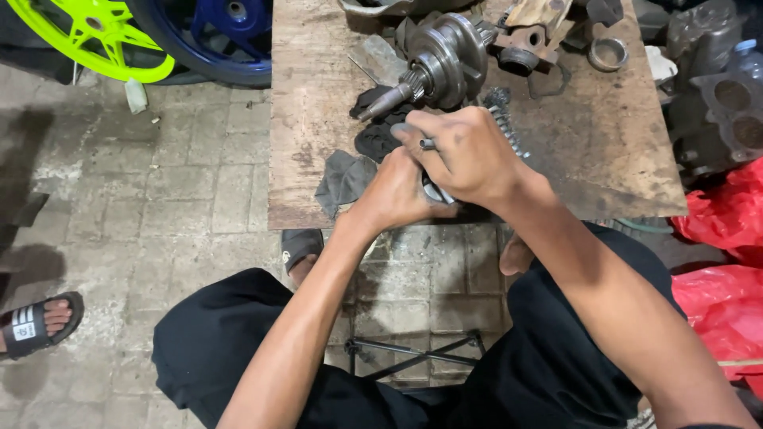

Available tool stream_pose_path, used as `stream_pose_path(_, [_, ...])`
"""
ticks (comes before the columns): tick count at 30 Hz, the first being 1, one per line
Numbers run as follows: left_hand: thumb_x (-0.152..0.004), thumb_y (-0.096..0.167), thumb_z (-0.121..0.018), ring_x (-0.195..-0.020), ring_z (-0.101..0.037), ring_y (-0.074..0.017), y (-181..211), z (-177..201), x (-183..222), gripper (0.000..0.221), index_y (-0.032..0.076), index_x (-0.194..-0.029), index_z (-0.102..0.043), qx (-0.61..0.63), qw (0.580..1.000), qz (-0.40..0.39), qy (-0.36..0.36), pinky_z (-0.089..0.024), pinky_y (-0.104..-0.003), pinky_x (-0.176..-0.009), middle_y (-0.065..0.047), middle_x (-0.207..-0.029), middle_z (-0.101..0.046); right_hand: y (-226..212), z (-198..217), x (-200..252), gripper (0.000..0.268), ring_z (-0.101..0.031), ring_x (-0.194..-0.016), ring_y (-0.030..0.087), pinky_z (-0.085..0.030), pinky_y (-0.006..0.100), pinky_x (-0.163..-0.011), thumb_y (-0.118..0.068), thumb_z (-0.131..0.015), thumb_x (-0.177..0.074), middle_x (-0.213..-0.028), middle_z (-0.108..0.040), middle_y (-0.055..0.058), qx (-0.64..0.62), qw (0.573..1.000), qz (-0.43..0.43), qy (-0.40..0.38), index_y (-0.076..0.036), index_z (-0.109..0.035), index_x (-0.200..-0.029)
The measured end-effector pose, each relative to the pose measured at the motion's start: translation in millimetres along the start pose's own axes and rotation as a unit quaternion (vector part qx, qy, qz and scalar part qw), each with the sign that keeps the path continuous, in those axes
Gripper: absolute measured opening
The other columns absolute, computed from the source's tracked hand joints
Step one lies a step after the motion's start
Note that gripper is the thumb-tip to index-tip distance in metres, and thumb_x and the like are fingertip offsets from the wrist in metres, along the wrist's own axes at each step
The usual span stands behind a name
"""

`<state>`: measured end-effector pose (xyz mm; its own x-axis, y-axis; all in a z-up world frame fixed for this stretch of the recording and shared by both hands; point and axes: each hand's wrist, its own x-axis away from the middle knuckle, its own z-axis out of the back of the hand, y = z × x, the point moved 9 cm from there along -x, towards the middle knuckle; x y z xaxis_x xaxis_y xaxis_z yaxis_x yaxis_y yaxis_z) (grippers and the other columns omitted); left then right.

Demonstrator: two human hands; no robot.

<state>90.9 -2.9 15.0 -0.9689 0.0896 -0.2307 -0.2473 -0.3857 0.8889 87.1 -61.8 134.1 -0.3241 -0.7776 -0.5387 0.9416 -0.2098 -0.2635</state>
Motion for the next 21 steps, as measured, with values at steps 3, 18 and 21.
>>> stream_pose_path(3, [-0.064,0.04,-0.094,-0.095,-0.068,-0.0544,8,-1,3,0.063,-0.002,-0.106,-0.074,-0.001,0.999,-0.038,0.016,-0.058,-0.066,-0.075,-0.026,-0.1,-0.075,12,-25,12,0.024,-0.068,-0.078,0.048,-0.053,0.061,-0.062,-0.019,-0.062,-0.094,-0.074,-0.07,0.024,0.04,0.996,0.029,-0.068,-0.004,-0.067,-0.111])
stream_pose_path(18, [-0.056,0.021,-0.088,-0.079,-0.062,-0.026,28,2,3,0.076,0.005,-0.112,-0.041,-0.033,0.998,-0.058,0.018,-0.054,-0.043,-0.073,-0.014,-0.096,-0.068,64,33,25,0.048,-0.016,-0.038,0.006,-0.017,0.025,-0.035,-0.053,-0.049,-0.102,-0.051,-0.023,-0.007,-0.537,0.784,-0.196,0.243,-0.019,-0.035,-0.07])
stream_pose_path(21, [-0.058,0.02,-0.09,-0.088,-0.068,-0.0292,29,6,4,0.079,0.002,-0.12,-0.044,-0.031,0.997,-0.057,0.031,-0.054,-0.043,-0.079,-0.017,-0.107,-0.071,107,27,51,0.047,-0.021,-0.041,0.003,-0.014,0.024,-0.037,-0.064,-0.062,-0.084,-0.055,-0.026,-0.011,-0.542,0.7,-0.326,0.332,-0.025,-0.042,-0.068])
